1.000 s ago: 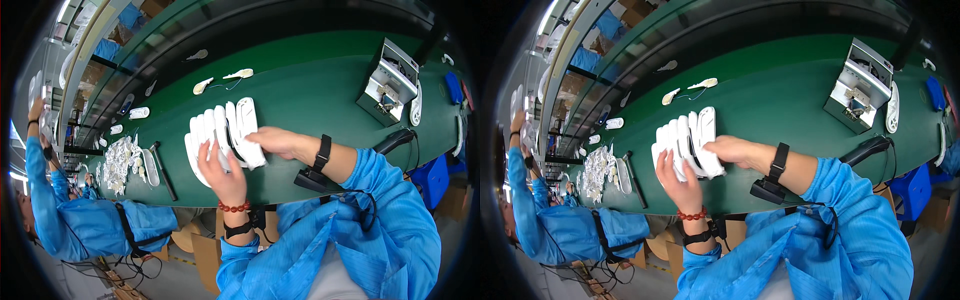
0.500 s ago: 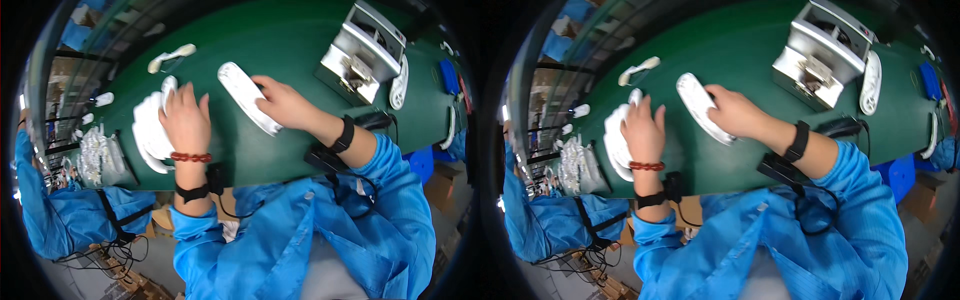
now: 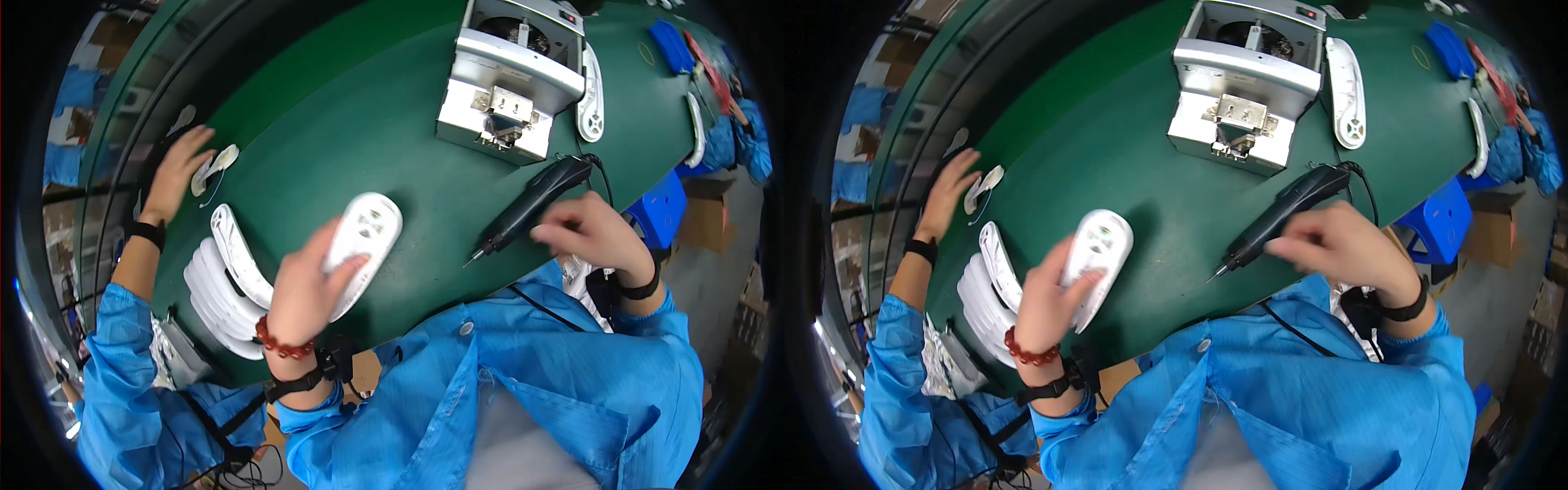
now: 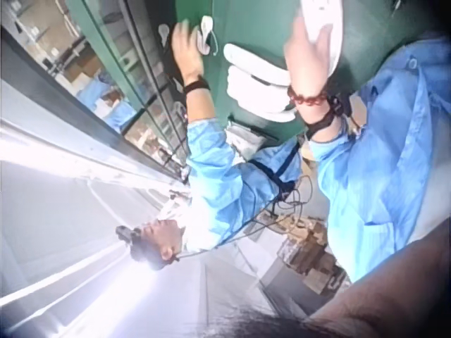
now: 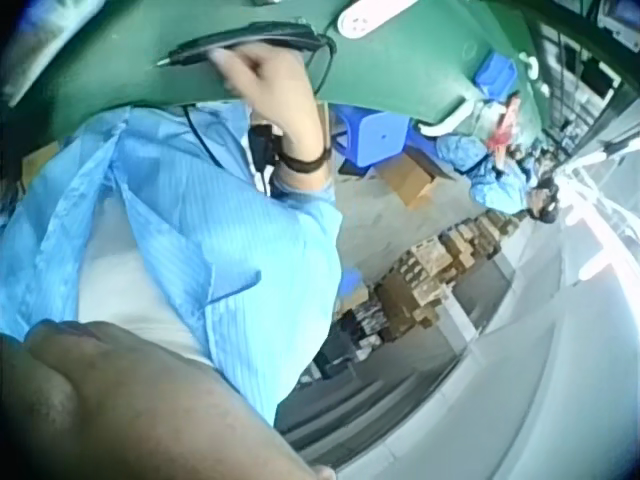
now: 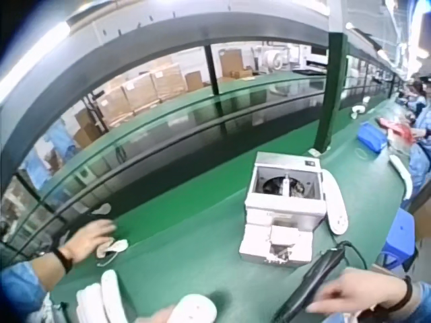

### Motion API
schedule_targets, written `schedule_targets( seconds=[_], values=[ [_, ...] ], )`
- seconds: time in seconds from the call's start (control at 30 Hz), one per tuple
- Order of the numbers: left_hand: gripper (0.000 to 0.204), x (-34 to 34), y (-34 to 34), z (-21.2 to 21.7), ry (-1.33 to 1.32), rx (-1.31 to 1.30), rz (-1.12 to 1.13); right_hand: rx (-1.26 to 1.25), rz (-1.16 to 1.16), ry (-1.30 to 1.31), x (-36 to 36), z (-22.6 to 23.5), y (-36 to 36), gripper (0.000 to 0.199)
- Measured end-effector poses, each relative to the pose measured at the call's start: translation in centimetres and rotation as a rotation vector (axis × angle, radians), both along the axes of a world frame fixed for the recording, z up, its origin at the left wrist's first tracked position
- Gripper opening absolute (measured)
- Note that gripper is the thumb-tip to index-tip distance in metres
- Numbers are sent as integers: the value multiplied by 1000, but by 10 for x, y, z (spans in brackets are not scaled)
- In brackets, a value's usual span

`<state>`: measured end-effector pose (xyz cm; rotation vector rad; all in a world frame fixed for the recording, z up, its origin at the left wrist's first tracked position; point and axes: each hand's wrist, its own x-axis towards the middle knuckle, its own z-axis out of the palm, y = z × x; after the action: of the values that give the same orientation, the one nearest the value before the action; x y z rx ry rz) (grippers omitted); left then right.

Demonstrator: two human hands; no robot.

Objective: Use an electric screwdriver to assemble plastic components of a handheld electronic device on a manufacturing assembly line.

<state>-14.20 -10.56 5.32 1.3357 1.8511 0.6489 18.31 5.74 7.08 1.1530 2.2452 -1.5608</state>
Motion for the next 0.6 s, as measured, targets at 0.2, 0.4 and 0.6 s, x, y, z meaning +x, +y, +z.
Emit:
schedule_targets(
  seconds=[0.2,0.4,0.6],
  values=[
    [41,29,23,-21,421,-13,-304,-250,-1250,523,55,-55,-12,25],
    [56,27,-3,-30,637,221,-107,-360,-1091,1060,35,-43,-1,24],
    [75,38,-17,-39,576,255,-149,565,-232,1377,-23,6,-28,41]
  ],
)
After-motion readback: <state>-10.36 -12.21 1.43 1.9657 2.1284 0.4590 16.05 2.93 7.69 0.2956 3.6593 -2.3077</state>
